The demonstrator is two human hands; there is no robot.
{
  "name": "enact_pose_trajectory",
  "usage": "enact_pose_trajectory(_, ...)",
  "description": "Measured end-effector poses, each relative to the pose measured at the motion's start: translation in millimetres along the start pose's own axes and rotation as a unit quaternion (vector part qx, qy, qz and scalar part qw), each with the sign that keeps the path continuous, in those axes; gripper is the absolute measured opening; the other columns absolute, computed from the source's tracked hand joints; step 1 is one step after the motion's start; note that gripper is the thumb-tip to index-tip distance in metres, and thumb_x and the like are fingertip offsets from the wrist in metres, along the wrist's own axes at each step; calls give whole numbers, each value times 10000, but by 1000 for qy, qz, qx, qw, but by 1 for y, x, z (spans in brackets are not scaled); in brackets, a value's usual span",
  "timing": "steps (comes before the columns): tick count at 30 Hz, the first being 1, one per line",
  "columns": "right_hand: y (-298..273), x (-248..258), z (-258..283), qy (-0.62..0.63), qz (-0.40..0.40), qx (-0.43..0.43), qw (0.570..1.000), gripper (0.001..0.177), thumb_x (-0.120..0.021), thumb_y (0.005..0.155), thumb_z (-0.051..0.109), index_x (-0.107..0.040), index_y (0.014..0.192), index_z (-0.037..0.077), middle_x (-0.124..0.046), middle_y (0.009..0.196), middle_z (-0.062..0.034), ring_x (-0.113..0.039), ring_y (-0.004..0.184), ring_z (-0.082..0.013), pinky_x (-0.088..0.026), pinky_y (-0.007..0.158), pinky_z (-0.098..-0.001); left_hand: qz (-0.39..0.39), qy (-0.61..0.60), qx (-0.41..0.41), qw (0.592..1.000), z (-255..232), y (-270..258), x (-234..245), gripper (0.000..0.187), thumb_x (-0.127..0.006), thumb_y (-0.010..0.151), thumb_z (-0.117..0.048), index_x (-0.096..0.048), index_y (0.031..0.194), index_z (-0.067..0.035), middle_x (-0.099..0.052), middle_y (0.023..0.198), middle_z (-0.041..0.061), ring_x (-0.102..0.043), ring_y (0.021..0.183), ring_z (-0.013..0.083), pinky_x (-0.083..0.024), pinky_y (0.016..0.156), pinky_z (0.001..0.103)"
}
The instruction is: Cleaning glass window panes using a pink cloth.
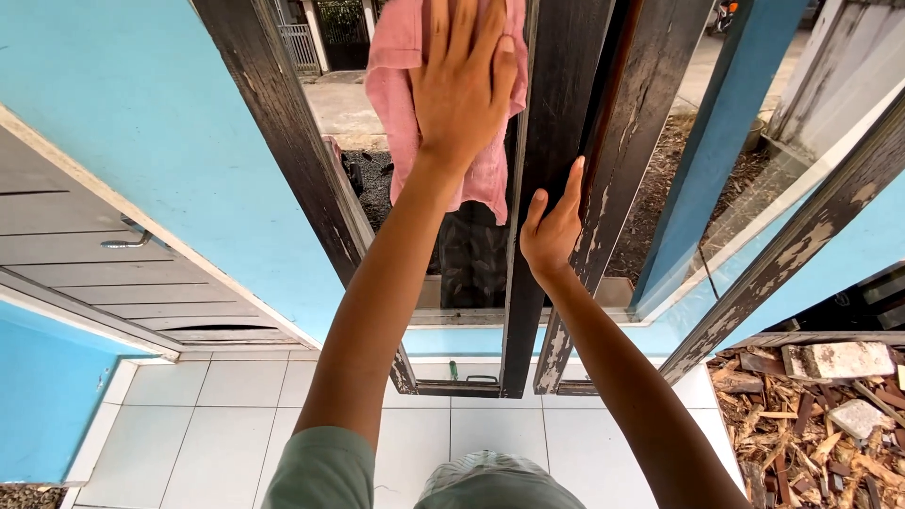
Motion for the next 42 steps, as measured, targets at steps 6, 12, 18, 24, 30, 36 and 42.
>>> enact_pose_trajectory(6,0,0,1,-1,-10,13,1000,602,-410,1189,315,-205,1602,-72,-372,1606,-358,-506,1444,-495,-545,1137,-440,-37,-55,-52,996,-8,-56,-27,494,-354,1130,-276,-405,1603,-148,-294,1700,52,-261,1611,293,-471,1098,369)
enact_pose_trajectory(12,-1,-1,-2,1,-6,0,1000,594,-421,1182,307,-220,1598,-67,-380,1607,-354,-501,1455,-485,-543,1148,-433,9,-29,-54,998,-4,-169,-85,518,-408,1091,-245,-432,1593,-118,-312,1703,32,-349,1566,182,-526,1134,338)
enact_pose_trajectory(18,-2,-3,-4,4,6,7,1000,615,-399,1193,321,-172,1614,-66,-332,1630,-354,-465,1484,-491,-515,1184,-426,58,-58,-41,996,-1,-282,-141,487,-442,1075,-287,-504,1498,-53,-452,1595,133,-445,1480,253,-401,1201,377)
enact_pose_trajectory(24,0,0,2,12,4,15,1000,613,-397,1201,323,-160,1626,-51,-319,1651,-337,-453,1506,-476,-505,1205,-424,88,-96,-54,990,-2,-348,-141,386,-497,1080,-241,-567,1406,-48,-532,1511,139,-501,1417,281,-415,1189,377)
enact_pose_trajectory(30,1,2,4,3,-4,16,1000,611,-398,1196,327,-175,1624,-47,-334,1649,-322,-466,1498,-468,-513,1191,-421,204,-134,-7,970,15,-420,-153,339,-545,1057,-198,-625,1366,-82,-550,1517,80,-487,1421,275,-438,1003,335)
enact_pose_trajectory(36,1,2,5,5,3,7,1000,619,-412,1180,316,-182,1615,-59,-335,1641,-332,-480,1475,-471,-520,1160,-398,205,-34,-25,978,42,-428,-178,433,-426,1080,-392,-619,1368,-132,-492,1556,86,-436,1503,229,-361,1248,440)
enact_pose_trajectory(42,2,7,10,9,-14,5,1000,598,-446,1176,269,-214,1618,-60,-351,1652,-305,-462,1507,-458,-462,1228,-428,69,-21,32,997,58,-246,-96,611,-357,1071,-543,-543,1482,-131,-339,1651,119,-294,1559,319,-289,1285,485)
Point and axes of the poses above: each hand's wrist, its own y-axis towards the middle knuckle, its own x-axis out of the back of the hand, z = x × y, the point moved 9 cm from there along y, towards the middle knuckle
